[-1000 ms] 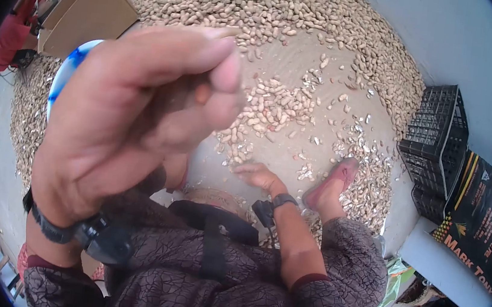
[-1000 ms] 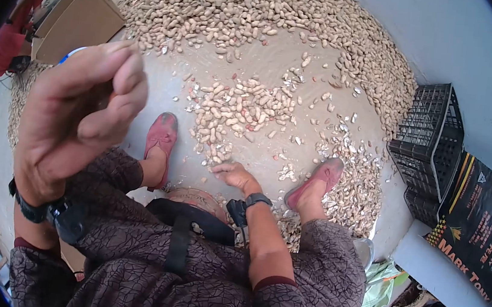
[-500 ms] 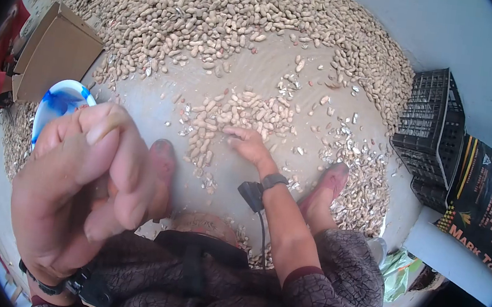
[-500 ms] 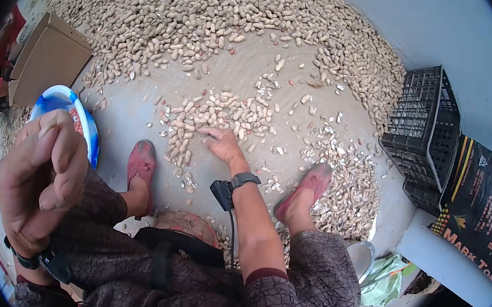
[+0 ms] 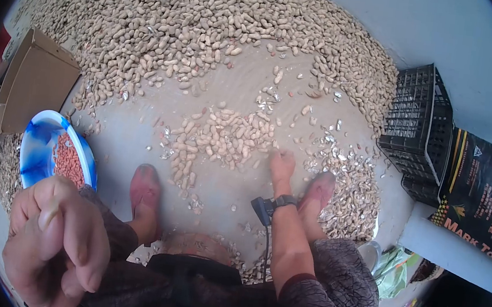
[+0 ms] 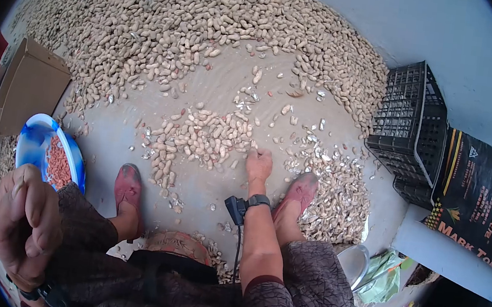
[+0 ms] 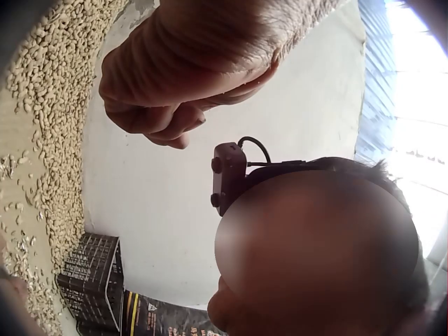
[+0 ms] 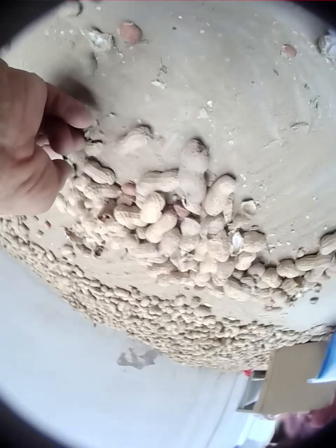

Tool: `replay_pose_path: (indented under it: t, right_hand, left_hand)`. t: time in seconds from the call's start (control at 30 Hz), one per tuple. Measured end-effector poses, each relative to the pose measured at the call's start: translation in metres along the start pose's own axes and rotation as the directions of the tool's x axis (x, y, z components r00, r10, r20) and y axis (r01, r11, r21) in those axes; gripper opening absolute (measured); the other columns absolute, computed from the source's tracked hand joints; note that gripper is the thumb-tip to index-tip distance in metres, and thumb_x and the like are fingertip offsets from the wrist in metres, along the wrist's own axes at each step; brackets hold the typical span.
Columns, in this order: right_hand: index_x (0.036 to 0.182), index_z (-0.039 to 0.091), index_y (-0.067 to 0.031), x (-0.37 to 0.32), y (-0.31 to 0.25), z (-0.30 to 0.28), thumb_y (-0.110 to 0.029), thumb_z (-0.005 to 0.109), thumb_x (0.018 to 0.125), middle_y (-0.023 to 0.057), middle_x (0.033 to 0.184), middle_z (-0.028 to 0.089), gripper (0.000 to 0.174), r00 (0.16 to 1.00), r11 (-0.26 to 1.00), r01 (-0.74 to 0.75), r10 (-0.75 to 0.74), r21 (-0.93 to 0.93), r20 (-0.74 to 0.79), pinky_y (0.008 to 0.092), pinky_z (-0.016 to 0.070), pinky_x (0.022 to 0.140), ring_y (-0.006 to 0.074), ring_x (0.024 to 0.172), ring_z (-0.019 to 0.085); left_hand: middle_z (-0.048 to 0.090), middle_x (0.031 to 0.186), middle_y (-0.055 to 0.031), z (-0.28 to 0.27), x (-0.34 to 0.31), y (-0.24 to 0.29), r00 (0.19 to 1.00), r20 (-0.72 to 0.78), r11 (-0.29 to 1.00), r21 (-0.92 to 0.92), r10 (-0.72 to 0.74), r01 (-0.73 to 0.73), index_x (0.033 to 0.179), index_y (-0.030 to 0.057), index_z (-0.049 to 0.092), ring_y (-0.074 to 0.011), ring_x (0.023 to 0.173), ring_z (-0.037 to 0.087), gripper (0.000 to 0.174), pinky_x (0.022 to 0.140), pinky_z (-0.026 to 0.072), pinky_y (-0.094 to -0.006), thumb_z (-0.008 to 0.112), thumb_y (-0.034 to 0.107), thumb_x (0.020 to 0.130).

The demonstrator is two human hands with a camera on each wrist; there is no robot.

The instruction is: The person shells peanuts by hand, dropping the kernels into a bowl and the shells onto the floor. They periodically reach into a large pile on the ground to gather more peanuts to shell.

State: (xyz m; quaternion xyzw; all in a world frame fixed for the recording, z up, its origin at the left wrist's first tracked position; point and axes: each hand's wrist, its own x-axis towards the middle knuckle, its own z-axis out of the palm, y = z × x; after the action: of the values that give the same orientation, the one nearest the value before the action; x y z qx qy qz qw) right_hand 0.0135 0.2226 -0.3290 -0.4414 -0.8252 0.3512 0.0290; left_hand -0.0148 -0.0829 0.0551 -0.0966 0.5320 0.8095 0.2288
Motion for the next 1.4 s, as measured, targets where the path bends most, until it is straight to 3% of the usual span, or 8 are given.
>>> replay_pose_path:
  t: [0.1,0.17,0.4,0.57,1.0,1.1,1.17,1.4]
  right_hand:
    - [0.087,0.053,0.0029,-0.005,-0.021,0.010,-0.013,0.055,0.075,0.0128,0.069,0.058,0.020,0.988,0.993,0.071,-0.057,-0.098,0.145,0.0283,0.0465,0.051,0.0183,0.058,0.059]
    - [0.086,0.053,0.0027,-0.009,-0.049,0.001,-0.014,0.054,0.074,0.0135,0.068,0.057,0.021,0.824,0.960,-0.259,0.164,0.103,0.542,0.0314,0.0469,0.051,0.0199,0.057,0.059]
    - [0.093,0.053,-0.0009,0.015,-0.046,-0.017,-0.013,0.055,0.073,0.0179,0.077,0.061,0.023,0.970,0.926,0.239,-0.239,-0.292,0.037,0.0438,0.0456,0.066,0.0349,0.075,0.059]
    - [0.114,0.046,-0.0062,0.072,-0.044,-0.018,-0.017,0.055,0.076,0.0226,0.120,0.042,0.041,0.786,0.701,0.582,-0.615,-0.412,0.065,0.0431,0.0384,0.086,0.0374,0.103,0.047]
    - [0.090,0.059,-0.0030,0.086,-0.063,-0.025,-0.002,0.056,0.065,0.0153,0.100,0.057,0.025,0.892,0.728,0.449,-0.401,-0.518,0.211,0.0365,0.0421,0.083,0.0327,0.096,0.051]
    - [0.089,0.060,-0.0017,0.074,-0.037,-0.015,0.000,0.057,0.066,0.0136,0.086,0.061,0.024,0.960,0.952,0.280,-0.281,-0.123,0.011,0.0339,0.0479,0.068,0.0276,0.077,0.058]
    - [0.095,0.056,-0.0007,0.043,-0.035,-0.021,0.001,0.059,0.071,0.0070,0.080,0.059,0.025,0.905,0.832,-0.215,-0.027,0.512,0.425,0.0241,0.0465,0.056,0.0130,0.065,0.057]
    - [0.086,0.055,-0.0020,0.072,0.046,-0.072,0.001,0.056,0.071,0.0050,0.075,0.058,0.015,0.962,0.956,-0.187,0.132,0.225,0.239,0.0230,0.0451,0.053,0.0149,0.066,0.058]
  left_hand:
    - [0.044,0.046,-0.0100,-0.002,0.002,-0.001,0.999,0.047,1.000,0.018,-0.003,0.002,0.068,0.0029,0.038,-0.0049,0.028,0.026,0.027,0.026,0.0266,-0.0158,0.046,0.020,0.087]
    - [0.044,0.046,-0.0108,-0.004,0.001,-0.003,0.999,0.031,1.000,0.025,0.015,-0.016,0.068,0.0019,0.039,-0.0055,0.028,0.027,0.027,0.027,0.0277,-0.0161,0.046,0.019,0.088]
    - [0.045,0.048,-0.0142,-0.009,-0.003,0.000,0.997,-0.071,0.999,-0.055,0.000,-0.004,0.071,0.0001,0.038,-0.0078,0.028,0.029,0.024,0.027,0.0294,-0.0177,0.046,0.015,0.088]
    - [0.045,0.054,-0.0109,-0.002,0.007,0.012,0.994,-0.029,0.994,-0.021,-0.106,0.105,0.074,0.0016,0.040,-0.0071,0.033,0.031,0.025,0.031,0.0283,-0.0172,0.046,0.020,0.089]
    - [0.044,0.047,-0.0133,-0.001,0.017,0.006,0.995,-0.082,0.999,-0.022,-0.052,0.050,0.071,-0.0001,0.038,-0.0090,0.028,0.033,0.025,0.026,0.0299,-0.0191,0.044,0.016,0.089]
    - [0.043,0.047,-0.0128,-0.006,0.015,0.003,1.000,0.012,1.000,0.026,-0.005,0.005,0.070,0.0012,0.036,-0.0097,0.027,0.034,0.026,0.024,0.0285,-0.0191,0.044,0.017,0.089]
    - [0.047,0.053,-0.0129,-0.008,0.010,0.004,1.000,0.002,1.000,0.022,-0.007,0.007,0.075,-0.0005,0.039,-0.0103,0.032,0.039,0.023,0.029,0.0336,-0.0194,0.044,0.018,0.089]
    - [0.052,0.068,-0.0096,-0.009,-0.008,0.008,0.999,0.015,0.999,0.027,-0.035,0.035,0.093,-0.0029,0.044,-0.0089,0.048,0.048,0.023,0.044,0.0406,-0.0183,0.044,0.019,0.088]
